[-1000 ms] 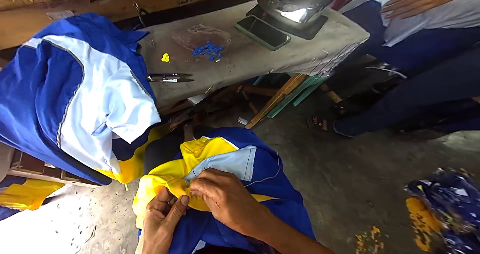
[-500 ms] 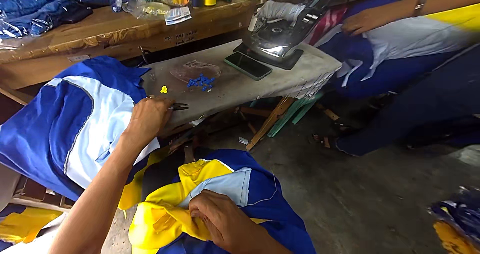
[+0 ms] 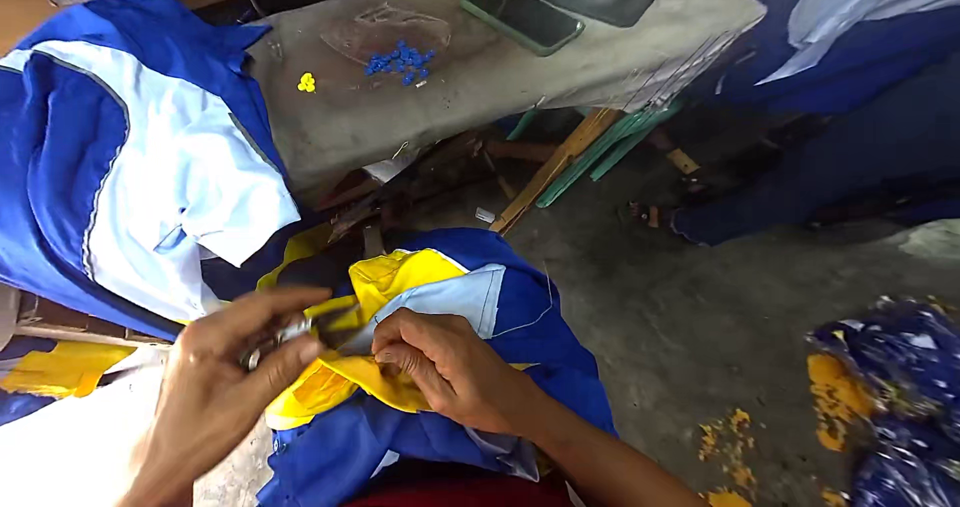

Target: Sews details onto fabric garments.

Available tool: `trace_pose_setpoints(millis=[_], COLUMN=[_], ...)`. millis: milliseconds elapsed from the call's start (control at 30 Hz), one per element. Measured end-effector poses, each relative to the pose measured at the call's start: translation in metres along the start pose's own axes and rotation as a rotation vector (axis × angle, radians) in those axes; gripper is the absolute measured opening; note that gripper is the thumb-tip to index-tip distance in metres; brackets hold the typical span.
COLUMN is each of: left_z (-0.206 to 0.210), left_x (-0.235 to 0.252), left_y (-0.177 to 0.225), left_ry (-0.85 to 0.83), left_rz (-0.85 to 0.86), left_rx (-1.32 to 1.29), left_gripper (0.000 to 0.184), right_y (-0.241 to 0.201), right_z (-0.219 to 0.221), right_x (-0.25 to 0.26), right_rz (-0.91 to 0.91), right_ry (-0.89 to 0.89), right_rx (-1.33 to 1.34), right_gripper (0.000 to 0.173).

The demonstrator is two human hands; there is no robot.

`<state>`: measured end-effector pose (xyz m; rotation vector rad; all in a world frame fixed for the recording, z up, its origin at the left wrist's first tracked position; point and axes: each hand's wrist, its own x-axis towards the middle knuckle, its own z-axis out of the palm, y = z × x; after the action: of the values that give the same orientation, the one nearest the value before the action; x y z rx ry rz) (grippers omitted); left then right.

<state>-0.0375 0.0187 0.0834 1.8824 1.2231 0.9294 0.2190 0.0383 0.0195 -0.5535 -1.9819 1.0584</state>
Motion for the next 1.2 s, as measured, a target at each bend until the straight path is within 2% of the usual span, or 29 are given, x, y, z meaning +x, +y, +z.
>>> trace_pose_setpoints(millis=[100,200,467,967,1100,1200], left_z=[0.009,0.010,0.017,0.020,0.006,-0.008], left_x=[-0.032,-0.044,-0.039,-0.034,-0.011,0.042], left_y=[-0.011,-0.014,-0.012,-0.014,-0.007,0.003], left_ry=[-0.009,-0.039,-0.024,-0.029,0.005,0.082], left_rz=[0.010,0.025,0.150,0.184,0.159,0.172], left_rx=[0.051,0.121,0.349,0.333,0.349,0.452], left_gripper=[0.041,0.044,0.037,0.032,0.039,0.040], right_y=[-0.003,-0.005,-0.011,-0.007,0.006,0.013], right_z=[0.000,0.000,-0.001,-0.002,-0.011,-0.019], right_x=[0.002,0.004,0.005,0.008,0.008,0.009], right_rz=[0.010,0.013,-0.003,0.032,0.144,0.147], right_ry=[-0.015,-0.023,-0.052,-0.059,0.030,0.115], right_rx=[-0.013,-0.015,-0.049,-0.033,-0.024,0.007], right_gripper=[0.019,0.019,0.019,0.019,0.021,0.019])
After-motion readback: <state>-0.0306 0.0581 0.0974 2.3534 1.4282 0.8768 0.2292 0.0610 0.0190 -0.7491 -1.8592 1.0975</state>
